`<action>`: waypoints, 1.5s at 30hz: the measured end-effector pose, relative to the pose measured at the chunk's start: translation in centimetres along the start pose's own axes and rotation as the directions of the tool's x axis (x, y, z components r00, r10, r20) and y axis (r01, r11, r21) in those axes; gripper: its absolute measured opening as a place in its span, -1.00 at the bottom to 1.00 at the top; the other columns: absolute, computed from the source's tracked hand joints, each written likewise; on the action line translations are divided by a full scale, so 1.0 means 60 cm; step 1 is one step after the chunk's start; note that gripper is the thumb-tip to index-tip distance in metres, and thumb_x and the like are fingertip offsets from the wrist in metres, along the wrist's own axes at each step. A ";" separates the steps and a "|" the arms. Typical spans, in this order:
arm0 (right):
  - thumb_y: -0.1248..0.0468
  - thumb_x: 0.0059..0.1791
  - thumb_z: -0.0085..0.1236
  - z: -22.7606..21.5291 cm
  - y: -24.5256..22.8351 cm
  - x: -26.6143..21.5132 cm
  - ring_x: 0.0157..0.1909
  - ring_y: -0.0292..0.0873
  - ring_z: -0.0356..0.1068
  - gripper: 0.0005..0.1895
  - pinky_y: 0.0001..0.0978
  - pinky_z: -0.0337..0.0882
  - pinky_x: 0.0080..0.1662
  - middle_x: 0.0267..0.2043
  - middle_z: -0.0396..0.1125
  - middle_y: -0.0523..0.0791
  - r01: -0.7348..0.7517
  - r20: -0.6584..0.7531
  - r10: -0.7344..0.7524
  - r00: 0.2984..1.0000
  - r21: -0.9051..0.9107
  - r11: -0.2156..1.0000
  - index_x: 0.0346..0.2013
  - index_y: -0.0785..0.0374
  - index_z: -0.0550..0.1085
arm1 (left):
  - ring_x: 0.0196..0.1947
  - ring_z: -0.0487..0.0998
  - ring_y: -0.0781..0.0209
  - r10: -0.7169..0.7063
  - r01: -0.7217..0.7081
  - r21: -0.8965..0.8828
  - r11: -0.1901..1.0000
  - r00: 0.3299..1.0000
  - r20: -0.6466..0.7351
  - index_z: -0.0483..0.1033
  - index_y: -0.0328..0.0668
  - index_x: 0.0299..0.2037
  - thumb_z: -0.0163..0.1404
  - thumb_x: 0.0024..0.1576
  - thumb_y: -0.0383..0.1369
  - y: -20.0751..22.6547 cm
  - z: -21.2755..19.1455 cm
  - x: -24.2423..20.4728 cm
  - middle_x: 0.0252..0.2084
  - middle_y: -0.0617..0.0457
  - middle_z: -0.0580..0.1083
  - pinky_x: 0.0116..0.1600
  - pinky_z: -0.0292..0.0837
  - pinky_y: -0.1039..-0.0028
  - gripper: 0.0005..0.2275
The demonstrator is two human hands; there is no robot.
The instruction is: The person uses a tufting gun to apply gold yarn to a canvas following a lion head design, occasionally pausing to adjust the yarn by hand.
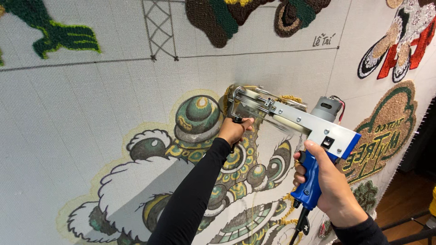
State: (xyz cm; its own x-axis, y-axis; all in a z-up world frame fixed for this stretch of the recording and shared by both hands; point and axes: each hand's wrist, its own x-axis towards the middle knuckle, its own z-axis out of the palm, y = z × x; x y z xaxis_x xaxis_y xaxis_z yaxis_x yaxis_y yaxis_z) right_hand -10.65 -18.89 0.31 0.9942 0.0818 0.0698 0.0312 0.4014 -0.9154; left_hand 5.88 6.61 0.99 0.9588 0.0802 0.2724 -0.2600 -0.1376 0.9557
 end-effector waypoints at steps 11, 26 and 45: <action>-0.14 -0.03 0.11 -0.005 -0.014 0.007 -0.58 -0.22 0.17 -0.50 -0.36 0.26 -0.44 -0.59 0.18 -0.15 0.013 0.023 -0.013 1.000 0.013 1.000 -0.28 0.30 0.46 | -0.73 0.37 0.32 0.076 -0.077 0.018 0.997 0.997 0.009 0.66 -0.26 -0.04 0.18 0.10 -0.15 0.015 0.006 0.013 -0.31 0.01 0.64 -0.61 0.33 0.47 -0.64; -0.03 0.04 0.11 -0.178 -0.029 -0.022 -0.56 -0.27 0.19 -0.50 -0.38 0.27 -0.48 -0.49 0.34 -0.10 0.200 0.089 -0.201 0.976 0.022 0.980 -0.06 0.40 0.46 | -0.63 0.36 0.48 0.152 -0.120 -0.114 0.986 0.931 0.331 0.65 -0.18 0.04 0.09 0.17 -0.09 0.018 0.099 -0.055 -0.16 0.08 0.67 -0.47 0.35 0.61 -0.62; -0.08 0.09 0.11 -0.252 0.010 -0.030 -0.53 -0.18 0.19 -0.36 -0.28 0.30 -0.41 -0.54 0.17 -0.07 0.197 0.031 -0.202 0.979 0.123 0.973 0.06 0.55 0.41 | -0.34 0.48 0.15 0.934 -0.421 0.889 0.181 0.356 -0.021 0.62 -0.21 0.14 0.14 0.24 -0.18 0.098 -0.017 -0.109 -0.28 0.06 0.41 -0.25 0.45 0.32 -0.65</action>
State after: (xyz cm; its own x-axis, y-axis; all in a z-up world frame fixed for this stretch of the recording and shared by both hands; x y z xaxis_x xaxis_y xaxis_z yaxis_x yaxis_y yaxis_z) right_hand -10.89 -32.58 -6.38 0.9636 0.0275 0.2658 0.2136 0.5184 -0.8280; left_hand -2.05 6.30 4.93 0.0964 -0.0789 0.9922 -0.3494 -0.9361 -0.0405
